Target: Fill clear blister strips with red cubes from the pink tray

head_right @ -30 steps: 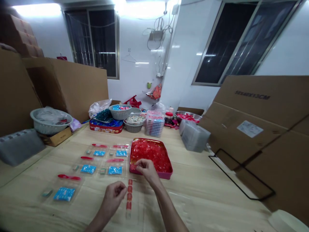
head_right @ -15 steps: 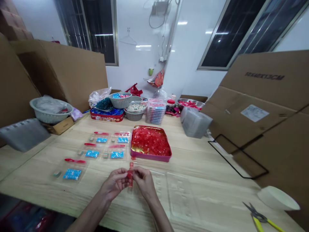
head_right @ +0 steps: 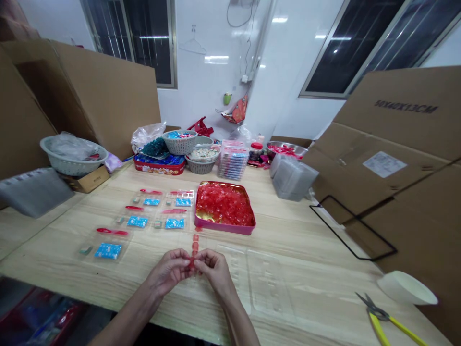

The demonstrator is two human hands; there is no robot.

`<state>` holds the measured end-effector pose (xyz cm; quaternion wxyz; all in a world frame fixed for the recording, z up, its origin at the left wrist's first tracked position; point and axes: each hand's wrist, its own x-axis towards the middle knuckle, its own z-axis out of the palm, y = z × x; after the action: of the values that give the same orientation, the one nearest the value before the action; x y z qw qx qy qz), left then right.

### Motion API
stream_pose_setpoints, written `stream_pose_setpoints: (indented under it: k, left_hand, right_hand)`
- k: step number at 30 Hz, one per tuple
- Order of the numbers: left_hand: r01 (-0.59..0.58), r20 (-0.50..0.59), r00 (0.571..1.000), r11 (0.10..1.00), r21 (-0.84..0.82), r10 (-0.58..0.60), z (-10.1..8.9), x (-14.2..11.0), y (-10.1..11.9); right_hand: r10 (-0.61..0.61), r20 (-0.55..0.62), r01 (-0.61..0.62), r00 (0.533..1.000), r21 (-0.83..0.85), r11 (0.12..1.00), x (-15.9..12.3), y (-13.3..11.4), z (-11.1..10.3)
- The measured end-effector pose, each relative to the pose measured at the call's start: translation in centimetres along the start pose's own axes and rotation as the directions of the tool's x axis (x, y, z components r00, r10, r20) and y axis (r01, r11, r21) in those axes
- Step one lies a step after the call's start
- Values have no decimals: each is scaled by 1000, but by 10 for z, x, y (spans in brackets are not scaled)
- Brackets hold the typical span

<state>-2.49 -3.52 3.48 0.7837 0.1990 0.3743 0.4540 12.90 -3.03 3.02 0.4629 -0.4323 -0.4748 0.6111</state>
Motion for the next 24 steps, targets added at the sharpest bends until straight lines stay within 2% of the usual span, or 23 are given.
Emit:
stream_pose_setpoints:
  k: [3,6,8,10,12,14,17,21,24]
  left_hand:
    - [34,-7,999,999,25,-34,1,-3,1]
    - [29,-1,1000,996,87,-29,1,-4,2]
    - [-25,-20,999,971,237,31,-1,-2,0]
    - [-86,-41,992,887,453,117,-5,1,-5]
    - [-120,-45,982,789,603,184,-9,5,-11]
    - [-149,-38,970,716,682,238,-11,8,-17]
    - [-187,-20,947,598,779,321,-12,12,-21]
    - [-232,44,917,442,867,396,-7,11,-23]
    - [-262,97,905,364,894,413,-5,7,-23]
  right_hand:
    - [46,4,-46,999,103,994,0,4,0]
    - [93,21,-94,995,102,990,2,8,-4]
    - [125,47,-126,991,26,992,2,13,-6]
    - [137,60,-131,989,-98,987,2,19,-8]
    - [99,43,-83,994,-278,957,2,24,-9]
    - [28,19,-16,999,-478,878,1,27,-7]
    - [-37,3,28,999,-704,710,-1,22,-3]
    - [-77,41,76,996,-843,533,-4,12,4]
    - [-81,91,119,993,-873,472,-6,7,6]
